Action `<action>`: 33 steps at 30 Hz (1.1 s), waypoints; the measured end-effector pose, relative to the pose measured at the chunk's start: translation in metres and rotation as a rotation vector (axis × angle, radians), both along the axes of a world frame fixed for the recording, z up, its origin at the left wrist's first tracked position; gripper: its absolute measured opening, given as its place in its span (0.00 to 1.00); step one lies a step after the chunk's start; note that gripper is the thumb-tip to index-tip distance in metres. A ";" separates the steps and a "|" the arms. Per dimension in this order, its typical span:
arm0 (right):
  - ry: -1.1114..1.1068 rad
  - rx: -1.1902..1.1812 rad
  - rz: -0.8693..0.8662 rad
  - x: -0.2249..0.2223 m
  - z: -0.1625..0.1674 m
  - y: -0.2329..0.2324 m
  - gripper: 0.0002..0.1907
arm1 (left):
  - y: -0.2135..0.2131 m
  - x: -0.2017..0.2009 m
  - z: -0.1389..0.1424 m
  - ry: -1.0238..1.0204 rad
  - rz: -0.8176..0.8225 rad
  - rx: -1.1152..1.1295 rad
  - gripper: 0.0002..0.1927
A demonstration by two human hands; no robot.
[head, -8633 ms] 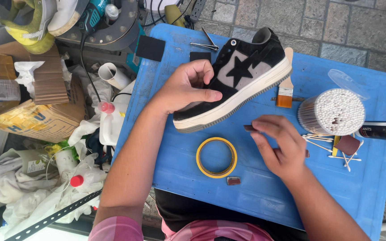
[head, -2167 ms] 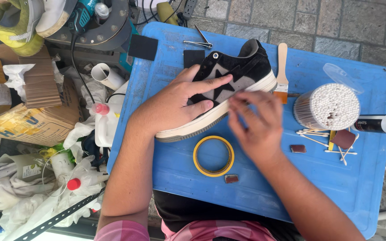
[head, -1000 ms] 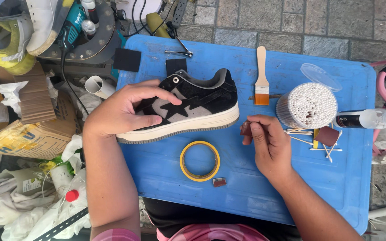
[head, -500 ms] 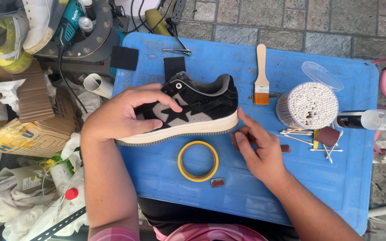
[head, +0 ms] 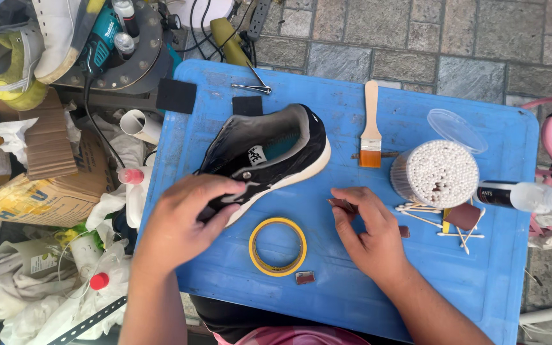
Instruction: The person sands the white midsole of a black and white sneaker using a small sanding block. They rotate the shoe to access different areas along the sole and then place the shoe on the blue work surface.
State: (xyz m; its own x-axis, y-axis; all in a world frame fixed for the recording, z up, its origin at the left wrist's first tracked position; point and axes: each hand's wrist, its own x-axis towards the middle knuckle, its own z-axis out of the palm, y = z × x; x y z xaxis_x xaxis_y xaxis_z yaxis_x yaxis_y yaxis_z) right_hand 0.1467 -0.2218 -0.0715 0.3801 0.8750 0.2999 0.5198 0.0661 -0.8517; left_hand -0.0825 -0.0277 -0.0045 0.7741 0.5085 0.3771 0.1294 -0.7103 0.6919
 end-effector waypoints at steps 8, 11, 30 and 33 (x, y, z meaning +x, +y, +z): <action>-0.063 -0.146 -0.049 -0.002 0.004 0.001 0.18 | -0.030 0.013 -0.021 -0.017 0.084 0.214 0.22; -0.102 -0.132 -0.056 0.000 0.006 0.002 0.17 | -0.038 0.019 -0.015 0.041 0.296 0.432 0.31; 0.311 -0.007 0.007 -0.007 -0.002 0.009 0.35 | 0.077 0.022 0.004 0.107 0.134 -0.614 0.36; 0.354 0.064 0.037 -0.001 -0.003 0.012 0.45 | 0.075 0.018 -0.007 0.024 0.053 -0.754 0.31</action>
